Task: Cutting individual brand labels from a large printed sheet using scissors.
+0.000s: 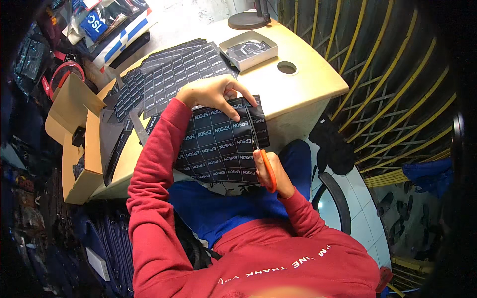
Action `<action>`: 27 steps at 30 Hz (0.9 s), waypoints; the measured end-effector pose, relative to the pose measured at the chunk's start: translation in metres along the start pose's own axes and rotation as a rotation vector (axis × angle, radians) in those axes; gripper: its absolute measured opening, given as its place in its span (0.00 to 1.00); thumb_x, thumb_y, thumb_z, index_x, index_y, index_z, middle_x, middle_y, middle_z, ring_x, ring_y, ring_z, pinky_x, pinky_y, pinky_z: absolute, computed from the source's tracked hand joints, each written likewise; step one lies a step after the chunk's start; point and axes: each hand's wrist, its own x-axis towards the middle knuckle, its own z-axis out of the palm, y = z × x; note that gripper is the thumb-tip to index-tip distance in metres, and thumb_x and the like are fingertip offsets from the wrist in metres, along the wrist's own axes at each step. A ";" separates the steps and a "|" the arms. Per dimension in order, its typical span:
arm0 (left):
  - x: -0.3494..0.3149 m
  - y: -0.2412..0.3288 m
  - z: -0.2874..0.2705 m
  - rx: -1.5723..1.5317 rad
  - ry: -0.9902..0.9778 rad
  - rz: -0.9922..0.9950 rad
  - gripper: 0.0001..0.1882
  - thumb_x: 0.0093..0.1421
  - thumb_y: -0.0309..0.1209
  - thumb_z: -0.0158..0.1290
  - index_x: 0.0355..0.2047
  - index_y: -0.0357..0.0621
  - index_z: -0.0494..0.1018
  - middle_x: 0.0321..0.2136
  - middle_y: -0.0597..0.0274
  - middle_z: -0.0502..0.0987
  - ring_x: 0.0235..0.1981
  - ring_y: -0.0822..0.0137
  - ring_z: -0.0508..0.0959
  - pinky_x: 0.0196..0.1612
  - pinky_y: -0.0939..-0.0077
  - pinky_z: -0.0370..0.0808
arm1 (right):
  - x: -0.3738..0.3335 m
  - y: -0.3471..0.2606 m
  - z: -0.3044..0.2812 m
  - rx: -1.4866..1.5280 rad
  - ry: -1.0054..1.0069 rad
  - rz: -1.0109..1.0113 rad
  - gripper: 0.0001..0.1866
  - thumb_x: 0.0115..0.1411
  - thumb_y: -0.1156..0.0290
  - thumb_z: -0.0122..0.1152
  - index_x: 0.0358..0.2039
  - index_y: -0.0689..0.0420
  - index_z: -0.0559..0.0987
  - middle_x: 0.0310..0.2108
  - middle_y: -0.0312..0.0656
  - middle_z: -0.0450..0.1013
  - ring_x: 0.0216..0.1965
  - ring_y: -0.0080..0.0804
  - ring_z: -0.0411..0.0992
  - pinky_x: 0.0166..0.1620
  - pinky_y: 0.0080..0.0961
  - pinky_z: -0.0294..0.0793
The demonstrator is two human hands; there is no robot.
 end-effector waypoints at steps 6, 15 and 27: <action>0.000 -0.002 -0.002 -0.021 -0.009 -0.007 0.25 0.41 0.30 0.67 0.43 0.46 0.76 0.14 0.81 0.58 0.16 0.83 0.53 0.18 0.83 0.48 | 0.002 0.005 -0.003 -0.012 -0.019 -0.044 0.31 0.65 0.46 0.40 0.12 0.57 0.63 0.07 0.32 0.57 0.10 0.21 0.59 0.15 0.24 0.59; 0.001 -0.013 0.002 -0.089 -0.014 0.007 0.27 0.40 0.30 0.68 0.44 0.45 0.76 0.16 0.81 0.61 0.17 0.82 0.53 0.19 0.84 0.50 | 0.000 0.009 -0.004 0.081 -0.130 0.019 0.29 0.63 0.43 0.38 0.18 0.56 0.64 0.09 0.30 0.60 0.11 0.17 0.62 0.14 0.17 0.61; -0.002 -0.012 0.000 -0.109 -0.022 -0.019 0.29 0.39 0.32 0.69 0.45 0.47 0.75 0.14 0.81 0.56 0.16 0.82 0.53 0.19 0.84 0.50 | -0.005 0.019 -0.008 0.163 -0.227 0.007 0.35 0.59 0.35 0.34 0.22 0.59 0.65 0.13 0.30 0.57 0.12 0.17 0.57 0.16 0.16 0.58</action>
